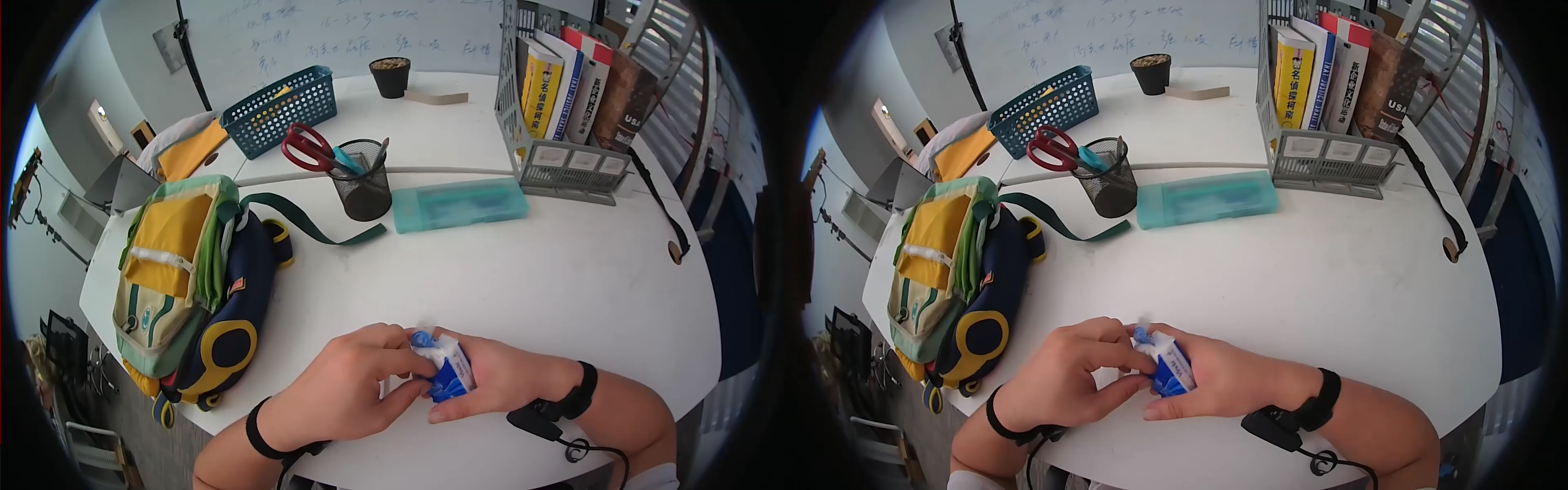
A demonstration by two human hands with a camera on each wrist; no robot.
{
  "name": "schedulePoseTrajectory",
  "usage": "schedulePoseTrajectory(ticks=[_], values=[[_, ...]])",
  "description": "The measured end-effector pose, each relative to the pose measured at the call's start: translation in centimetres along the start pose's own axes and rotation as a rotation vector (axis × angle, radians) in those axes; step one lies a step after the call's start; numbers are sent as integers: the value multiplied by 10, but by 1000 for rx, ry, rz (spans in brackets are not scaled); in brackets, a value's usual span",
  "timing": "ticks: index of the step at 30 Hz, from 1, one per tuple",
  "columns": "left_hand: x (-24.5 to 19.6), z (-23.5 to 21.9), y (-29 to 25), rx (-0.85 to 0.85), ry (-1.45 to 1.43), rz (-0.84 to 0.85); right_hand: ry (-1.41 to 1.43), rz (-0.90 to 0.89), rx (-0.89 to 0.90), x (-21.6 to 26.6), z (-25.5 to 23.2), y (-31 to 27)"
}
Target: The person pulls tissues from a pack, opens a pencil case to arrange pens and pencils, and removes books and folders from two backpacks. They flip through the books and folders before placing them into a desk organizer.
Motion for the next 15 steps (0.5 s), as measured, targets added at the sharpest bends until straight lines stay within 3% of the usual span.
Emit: schedulePoseTrajectory(ticks=[1,3,4,6,8,11,13,15], values=[[0,-1,-1,-1,-1,-3,-39,-39,-34,3,2,-1],[8,3,-5,177,-13,-234,-78,-78,-68,6,2,-1],[3,-1,-5,177,-14,-234,-90,-30,-50,4,1,-1],[-1,-2,-7,353,-7,-331,-103,16,-33,7,1,-1],[6,2,-10,392,-25,-319,-226,78,1,10,4,-2],[10,15,-17,547,0,-159,-226,25,-2,10,5,-1],[6,11,-15,530,-31,-152,-228,19,-8,12,4,-2],[1,7,-12,515,-63,-146,-195,150,-16,13,2,-5]])
Point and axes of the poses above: each hand's wrist, its own y-axis towards the middle knuckle, its own z-axis out of the palm, x = y × z, the point moved 5 cm from there along y, towards the middle knuckle, and after that the axes turned 3 degrees about -z, right-handed, at the moved point
